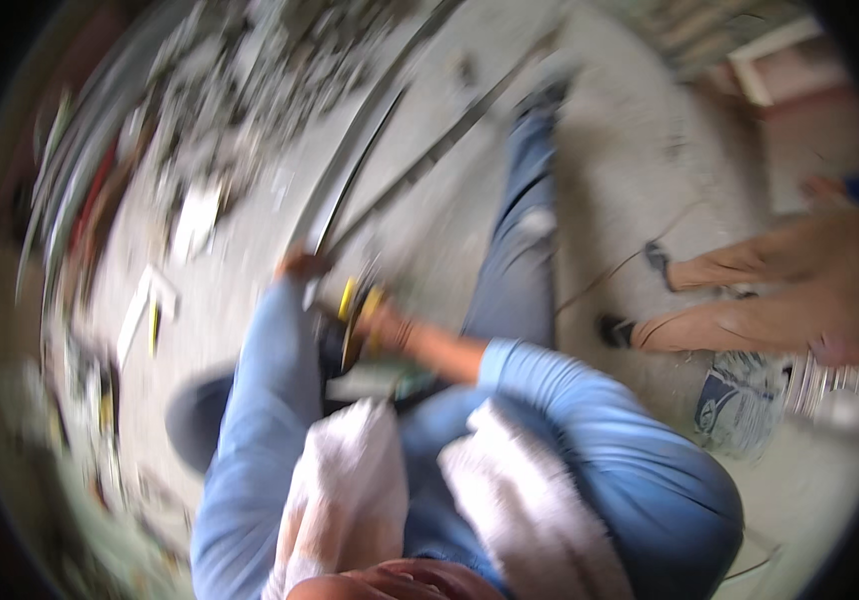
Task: The person sits on the floor and uses tin snips to cut a long metal strip into smaller pieces. The person repeatedly positions the snips, cuts, and removes the cut sections, leaving a pile of metal pieces on the floor.
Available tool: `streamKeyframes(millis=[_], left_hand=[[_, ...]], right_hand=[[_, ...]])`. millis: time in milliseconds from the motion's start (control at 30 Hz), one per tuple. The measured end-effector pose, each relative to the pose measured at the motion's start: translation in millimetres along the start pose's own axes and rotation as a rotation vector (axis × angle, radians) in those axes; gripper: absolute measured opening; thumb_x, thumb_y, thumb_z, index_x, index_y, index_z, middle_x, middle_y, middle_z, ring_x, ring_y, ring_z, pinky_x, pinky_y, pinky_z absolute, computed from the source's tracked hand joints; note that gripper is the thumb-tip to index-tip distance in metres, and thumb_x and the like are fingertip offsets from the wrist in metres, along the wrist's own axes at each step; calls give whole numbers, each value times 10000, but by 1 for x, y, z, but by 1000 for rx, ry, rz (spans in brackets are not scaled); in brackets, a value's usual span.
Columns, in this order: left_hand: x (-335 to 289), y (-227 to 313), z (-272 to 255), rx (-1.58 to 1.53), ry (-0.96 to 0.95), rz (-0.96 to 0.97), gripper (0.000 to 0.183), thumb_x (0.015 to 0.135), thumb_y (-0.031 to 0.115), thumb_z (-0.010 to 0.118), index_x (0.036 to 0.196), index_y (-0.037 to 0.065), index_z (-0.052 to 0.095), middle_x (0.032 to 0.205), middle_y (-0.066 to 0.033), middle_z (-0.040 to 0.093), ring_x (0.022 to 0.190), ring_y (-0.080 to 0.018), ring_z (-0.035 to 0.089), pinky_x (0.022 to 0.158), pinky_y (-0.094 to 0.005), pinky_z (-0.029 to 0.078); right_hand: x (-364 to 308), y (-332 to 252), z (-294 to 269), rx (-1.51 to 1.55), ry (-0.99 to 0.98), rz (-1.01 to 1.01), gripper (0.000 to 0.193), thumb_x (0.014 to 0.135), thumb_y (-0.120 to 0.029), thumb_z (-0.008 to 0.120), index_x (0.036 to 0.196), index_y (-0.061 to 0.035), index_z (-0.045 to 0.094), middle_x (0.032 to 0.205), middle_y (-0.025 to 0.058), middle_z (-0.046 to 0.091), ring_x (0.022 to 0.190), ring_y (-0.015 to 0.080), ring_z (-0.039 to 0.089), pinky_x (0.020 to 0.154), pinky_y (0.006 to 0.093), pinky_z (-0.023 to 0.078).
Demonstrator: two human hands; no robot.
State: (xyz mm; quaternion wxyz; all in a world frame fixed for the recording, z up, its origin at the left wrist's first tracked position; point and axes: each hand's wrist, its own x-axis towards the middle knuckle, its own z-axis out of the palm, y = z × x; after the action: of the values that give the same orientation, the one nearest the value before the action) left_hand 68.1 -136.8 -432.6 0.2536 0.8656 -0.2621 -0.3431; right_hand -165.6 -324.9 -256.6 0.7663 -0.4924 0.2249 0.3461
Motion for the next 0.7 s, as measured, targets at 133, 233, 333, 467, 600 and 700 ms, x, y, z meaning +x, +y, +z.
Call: streamKeyframes(millis=[133, 233, 333, 467, 600, 700], left_hand=[[-47, 55, -46, -13, -144, -358, 365, 876, 289, 534, 1085, 64, 729, 1131, -164, 721, 982, -302, 696, 840, -417, 544], [-73, 92, -57, 62, -109, -312, 387, 878, 281, 510, 1089, 37, 725, 1125, -159, 723, 997, -320, 691, 853, -412, 545], [-78, 93, -58, 357, -109, -54, 307, 872, 249, 546, 984, 21, 719, 986, -166, 724, 883, -292, 695, 778, -402, 542], [-66, 64, -45, 426, -131, 51, 281, 897, 209, 549, 1004, 28, 735, 1013, -166, 722, 874, -274, 708, 781, -346, 562], [-53, 58, -39, 274, -240, -122, 395, 904, 321, 557, 1132, 59, 747, 1189, -146, 718, 1061, -251, 685, 922, -354, 527], [-55, 62, -47, -982, -31, -620, 613, 920, 531, 495, 1226, 46, 711, 1353, -161, 642, 1240, -289, 582, 1065, -389, 413]], right_hand=[[5, -10, -16, 73, 180, -62, 476, 761, 18, 676, 1217, -61, 566, 1030, 63, 610, 931, 208, 615, 749, 358, 542], [11, -26, -25, -155, 234, 8, 590, 708, 60, 672, 1261, -91, 533, 1056, 69, 587, 951, 209, 596, 755, 368, 538], [15, -38, -41, -449, 267, -18, 648, 691, 59, 678, 1301, -110, 536, 1040, 66, 588, 942, 213, 595, 734, 366, 525], [18, -39, -64, -660, 302, 193, 756, 654, 41, 711, 1372, -112, 527, 1102, 97, 612, 964, 236, 589, 754, 382, 515], [20, -31, -67, -783, 341, 238, 677, 645, -1, 731, 1292, -54, 542, 1090, 160, 625, 972, 297, 593, 783, 431, 501], [19, -34, -65, -774, 369, 244, 559, 651, -32, 739, 1177, -11, 552, 1055, 205, 633, 980, 343, 609, 806, 459, 488]])
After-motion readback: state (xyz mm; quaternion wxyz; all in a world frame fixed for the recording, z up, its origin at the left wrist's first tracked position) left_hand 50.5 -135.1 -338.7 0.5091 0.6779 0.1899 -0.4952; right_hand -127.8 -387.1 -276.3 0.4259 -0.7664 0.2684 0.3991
